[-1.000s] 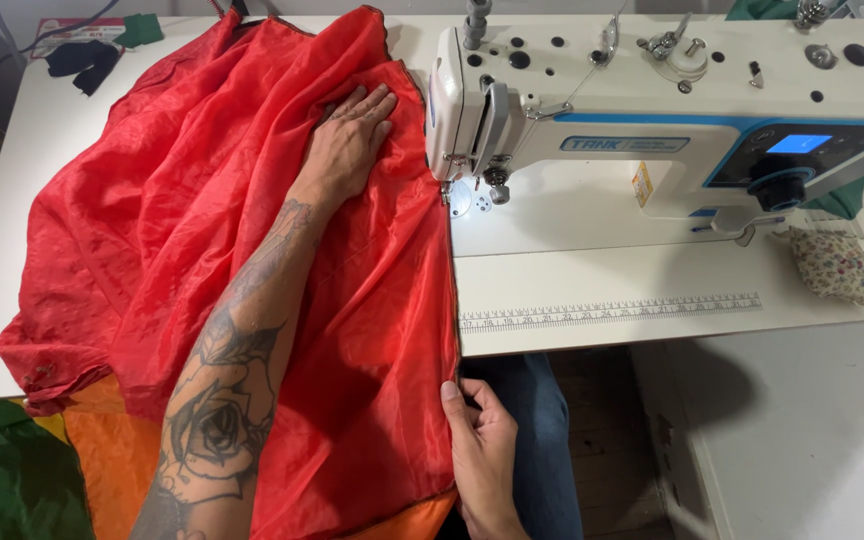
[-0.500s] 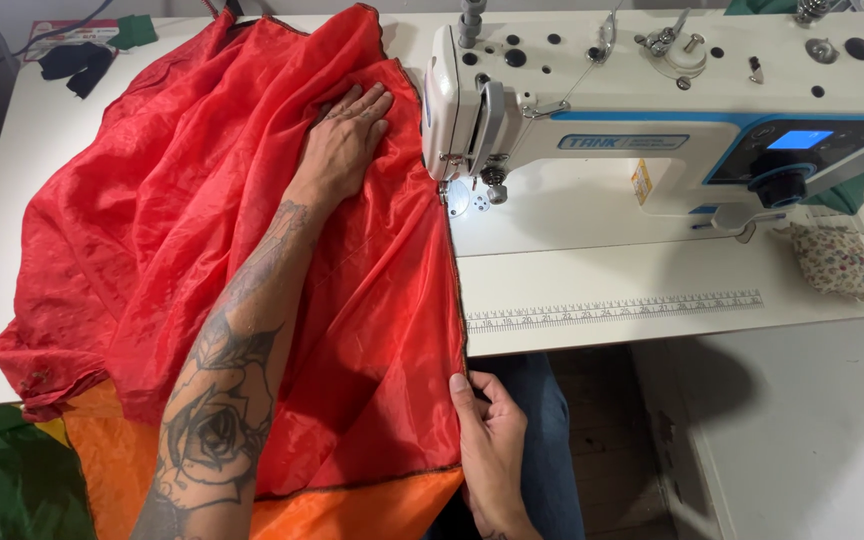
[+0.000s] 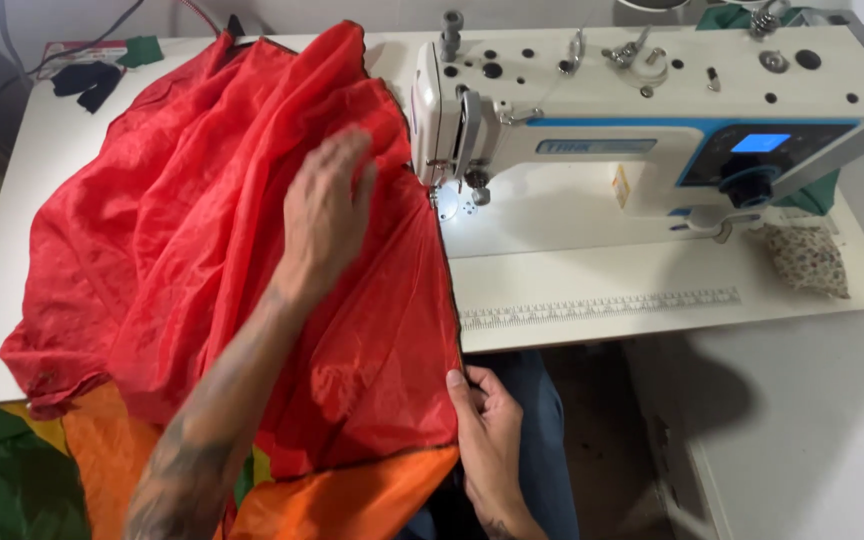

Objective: Smoothing and aligning red fabric on a sewing table

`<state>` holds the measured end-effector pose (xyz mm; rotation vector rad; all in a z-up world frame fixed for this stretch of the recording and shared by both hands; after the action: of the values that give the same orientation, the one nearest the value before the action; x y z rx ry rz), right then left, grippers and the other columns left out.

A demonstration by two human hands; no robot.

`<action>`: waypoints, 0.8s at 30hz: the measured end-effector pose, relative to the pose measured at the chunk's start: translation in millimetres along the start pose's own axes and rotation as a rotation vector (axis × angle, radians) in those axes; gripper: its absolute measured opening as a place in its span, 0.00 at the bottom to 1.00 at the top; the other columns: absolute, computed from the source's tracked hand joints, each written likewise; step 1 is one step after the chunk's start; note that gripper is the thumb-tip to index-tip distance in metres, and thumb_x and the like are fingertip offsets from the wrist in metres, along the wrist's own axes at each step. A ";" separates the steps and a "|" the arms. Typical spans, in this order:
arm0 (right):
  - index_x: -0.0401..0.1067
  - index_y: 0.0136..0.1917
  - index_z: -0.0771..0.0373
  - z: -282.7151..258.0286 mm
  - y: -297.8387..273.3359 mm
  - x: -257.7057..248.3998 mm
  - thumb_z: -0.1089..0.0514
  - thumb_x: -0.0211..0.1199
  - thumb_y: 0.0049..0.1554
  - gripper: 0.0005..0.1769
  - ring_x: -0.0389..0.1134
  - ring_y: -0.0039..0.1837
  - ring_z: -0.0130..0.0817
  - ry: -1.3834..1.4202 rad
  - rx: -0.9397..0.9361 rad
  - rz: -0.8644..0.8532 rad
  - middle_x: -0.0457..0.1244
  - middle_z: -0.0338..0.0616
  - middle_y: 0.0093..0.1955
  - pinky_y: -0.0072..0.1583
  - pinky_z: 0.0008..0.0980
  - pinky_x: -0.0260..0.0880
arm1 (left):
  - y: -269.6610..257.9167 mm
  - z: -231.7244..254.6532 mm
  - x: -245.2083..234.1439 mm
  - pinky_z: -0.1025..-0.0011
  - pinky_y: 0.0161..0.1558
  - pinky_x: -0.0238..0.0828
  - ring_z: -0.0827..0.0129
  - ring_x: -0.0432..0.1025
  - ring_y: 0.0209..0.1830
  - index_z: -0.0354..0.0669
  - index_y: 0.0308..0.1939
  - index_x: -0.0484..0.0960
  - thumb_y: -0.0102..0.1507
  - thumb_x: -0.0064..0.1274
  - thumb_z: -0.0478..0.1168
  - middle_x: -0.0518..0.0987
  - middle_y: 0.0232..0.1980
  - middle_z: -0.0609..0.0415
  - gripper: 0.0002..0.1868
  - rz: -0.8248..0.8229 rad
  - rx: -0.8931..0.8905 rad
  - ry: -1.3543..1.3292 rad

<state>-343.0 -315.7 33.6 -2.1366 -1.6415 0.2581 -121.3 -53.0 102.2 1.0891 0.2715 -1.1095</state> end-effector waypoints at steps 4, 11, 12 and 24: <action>0.89 0.64 0.73 -5.7 -1.4 -14.6 0.57 0.75 0.73 0.16 0.77 0.50 0.41 0.056 0.059 -0.001 0.78 0.55 0.50 0.54 0.40 0.82 | -101.7 94.8 -51.0 0.55 0.57 0.97 0.42 0.93 0.58 0.28 0.67 0.93 0.76 0.56 0.18 0.94 0.65 0.31 0.18 -0.014 0.139 -0.163; 0.89 0.62 0.70 13.5 1.5 -29.5 0.53 0.75 0.72 0.17 0.73 0.49 0.27 0.005 -0.113 -0.046 0.76 0.43 0.47 0.52 0.32 0.75 | -277.9 145.9 -47.9 0.54 0.52 0.79 0.52 0.81 0.45 0.47 0.61 0.96 0.82 0.58 0.46 0.90 0.51 0.54 0.14 -0.407 0.005 -0.126; 0.88 0.61 0.69 15.6 0.6 -28.6 0.54 0.76 0.72 0.15 0.73 0.50 0.27 0.026 -0.115 -0.067 0.77 0.43 0.48 0.53 0.31 0.75 | -293.3 137.9 -41.8 0.52 0.49 0.82 0.52 0.84 0.48 0.50 0.61 0.96 0.81 0.59 0.47 0.91 0.51 0.55 0.13 -0.503 -0.131 -0.154; 0.83 0.72 0.64 19.7 -42.0 -35.0 0.55 0.73 0.72 0.18 0.81 0.58 0.36 -0.046 -0.106 -0.283 0.78 0.47 0.59 0.65 0.37 0.87 | -358.8 65.1 -207.4 0.64 0.42 0.73 0.71 0.77 0.31 0.56 0.34 0.88 0.74 0.71 0.59 0.85 0.30 0.63 0.20 -0.648 -0.679 0.008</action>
<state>-397.4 -336.0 30.7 -1.9509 -1.9974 0.1365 -535.0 7.0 67.3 0.3889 0.9788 -1.4253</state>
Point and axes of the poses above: each hand's wrist, its own y-axis towards the middle knuckle, its own x-axis out of the palm, z = x × y, the point moved 3 cm from there along y, towards the middle knuckle
